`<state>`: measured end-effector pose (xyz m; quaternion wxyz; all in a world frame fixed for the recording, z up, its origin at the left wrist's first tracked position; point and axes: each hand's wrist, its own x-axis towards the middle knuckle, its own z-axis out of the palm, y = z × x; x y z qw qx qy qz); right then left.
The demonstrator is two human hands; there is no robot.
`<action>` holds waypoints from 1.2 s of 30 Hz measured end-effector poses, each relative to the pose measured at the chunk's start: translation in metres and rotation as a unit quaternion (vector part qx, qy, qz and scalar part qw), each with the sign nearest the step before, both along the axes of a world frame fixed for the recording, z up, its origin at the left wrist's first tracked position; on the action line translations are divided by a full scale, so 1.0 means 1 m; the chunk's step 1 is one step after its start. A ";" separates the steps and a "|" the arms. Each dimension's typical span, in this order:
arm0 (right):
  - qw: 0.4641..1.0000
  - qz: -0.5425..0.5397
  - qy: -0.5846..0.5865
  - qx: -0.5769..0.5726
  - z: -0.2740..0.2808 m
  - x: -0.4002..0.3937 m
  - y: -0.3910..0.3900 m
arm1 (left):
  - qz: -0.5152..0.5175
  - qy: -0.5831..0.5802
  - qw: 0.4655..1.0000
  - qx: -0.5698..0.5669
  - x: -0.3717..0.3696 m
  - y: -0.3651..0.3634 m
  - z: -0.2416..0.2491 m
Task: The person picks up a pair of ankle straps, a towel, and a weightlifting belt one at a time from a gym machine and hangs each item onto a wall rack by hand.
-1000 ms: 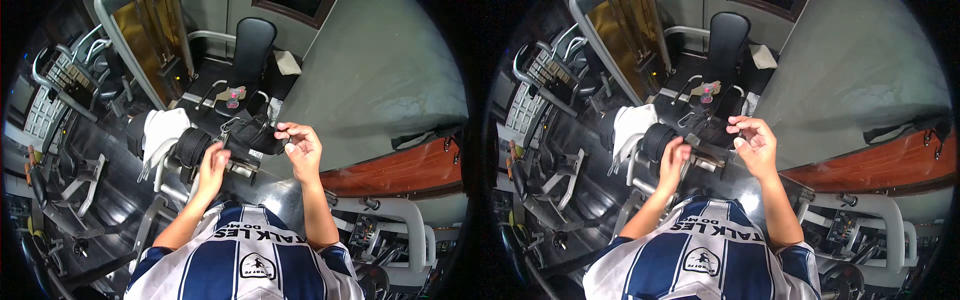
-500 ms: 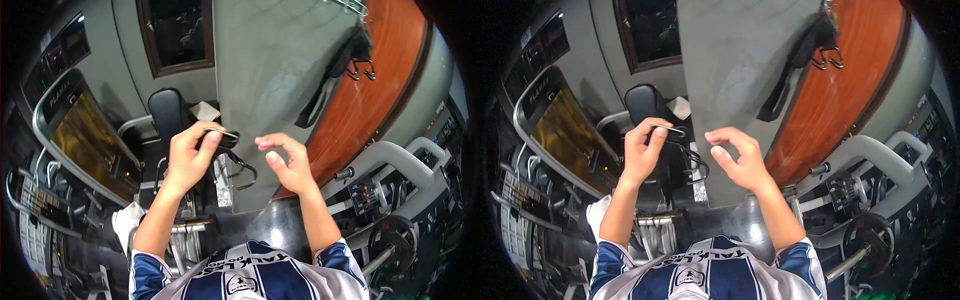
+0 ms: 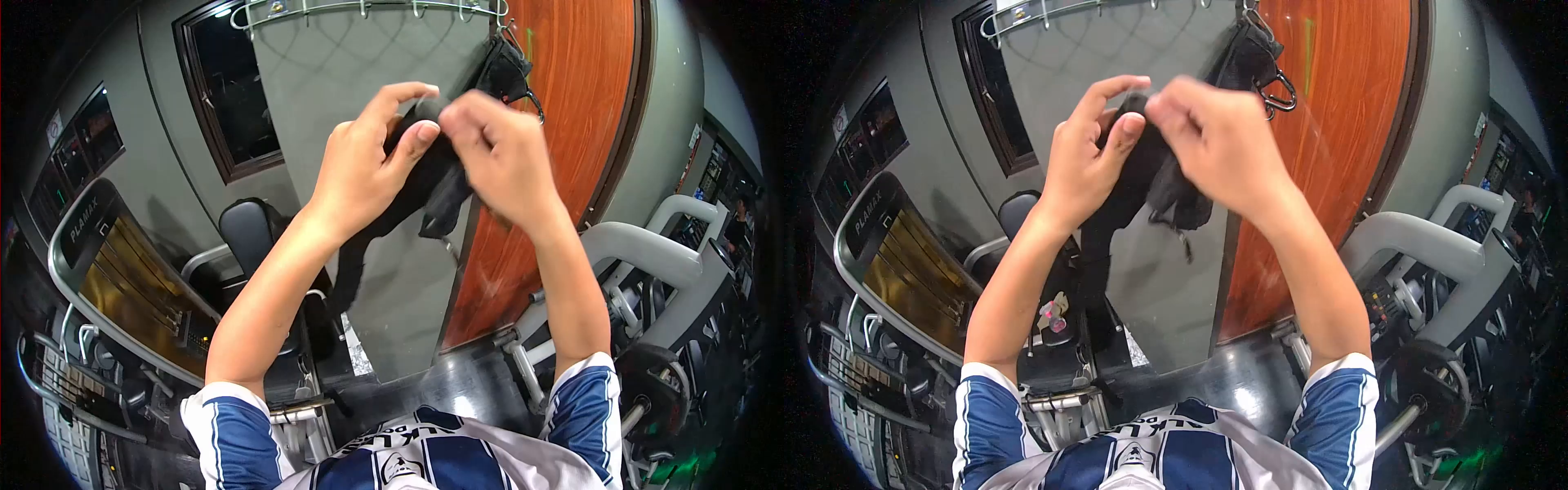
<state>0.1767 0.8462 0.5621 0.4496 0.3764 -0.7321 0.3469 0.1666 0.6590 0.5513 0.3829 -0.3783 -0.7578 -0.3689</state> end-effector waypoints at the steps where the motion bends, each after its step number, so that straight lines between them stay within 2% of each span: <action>1: 0.998 -0.027 0.036 -0.035 0.008 -0.009 0.006 | -0.004 -0.002 1.000 0.024 -0.005 0.006 0.003; 3: 0.992 -0.041 0.064 -0.102 0.030 -0.026 0.019 | -0.007 0.020 0.999 0.026 -0.020 0.016 0.003; 5: 0.992 -0.046 0.070 -0.093 0.044 -0.053 0.035 | 0.035 -0.019 0.999 0.031 -0.028 0.025 0.007; 7: 0.989 -0.115 0.015 -0.096 0.056 -0.069 0.041 | 0.048 -0.020 0.998 0.027 -0.041 0.033 0.013; 9: 0.990 -0.091 -0.003 -0.111 0.065 -0.087 0.046 | 0.123 -0.014 0.992 -0.003 -0.049 0.038 0.021; 11: 0.987 -0.113 0.007 -0.113 0.078 -0.105 0.052 | 0.088 0.037 0.995 0.018 -0.069 0.041 0.029; 13: 0.985 -0.118 0.003 -0.128 0.088 -0.122 0.052 | 0.095 -0.049 0.994 0.016 -0.072 0.043 0.041; 15: 0.986 -0.126 0.057 -0.090 0.092 -0.142 0.051 | 0.122 -0.062 0.991 0.006 -0.076 0.042 0.044; 17: 0.990 -0.113 0.057 -0.062 0.091 -0.152 0.056 | 0.185 -0.056 0.981 -0.012 -0.081 0.041 0.036; 19: 0.987 -0.144 -0.065 0.002 0.088 -0.135 0.053 | 0.180 -0.074 0.981 -0.009 -0.089 0.037 0.026; 23: 0.993 -0.110 -0.035 -0.002 0.078 -0.142 0.057 | 0.177 -0.144 0.973 -0.013 -0.078 0.040 0.022; 27: 0.992 -0.093 -0.088 0.008 0.070 -0.120 0.068 | 0.176 -0.109 0.978 -0.011 -0.094 0.029 -0.007; 29: 0.987 -0.115 -0.109 0.032 0.061 -0.094 0.074 | 0.160 -0.057 0.985 0.039 -0.093 0.029 -0.025; 31: 0.990 -0.103 -0.096 0.013 0.047 -0.086 0.082 | 0.186 -0.086 0.978 0.039 -0.095 0.033 -0.047; 33: 0.994 -0.057 -0.096 -0.021 0.032 -0.073 0.089 | 0.129 -0.114 0.980 0.096 -0.087 0.042 -0.065; 34: 0.993 -0.051 -0.102 -0.031 0.023 -0.069 0.091 | 0.187 -0.103 0.976 0.048 -0.086 0.043 -0.075; 35: 0.993 -0.053 -0.104 -0.031 0.011 -0.070 0.094 | 0.186 -0.130 0.973 0.047 -0.099 0.042 -0.094; 36: 0.998 -0.047 -0.029 -0.034 -0.003 -0.075 0.096 | 0.159 -0.158 0.972 0.065 -0.096 0.046 -0.100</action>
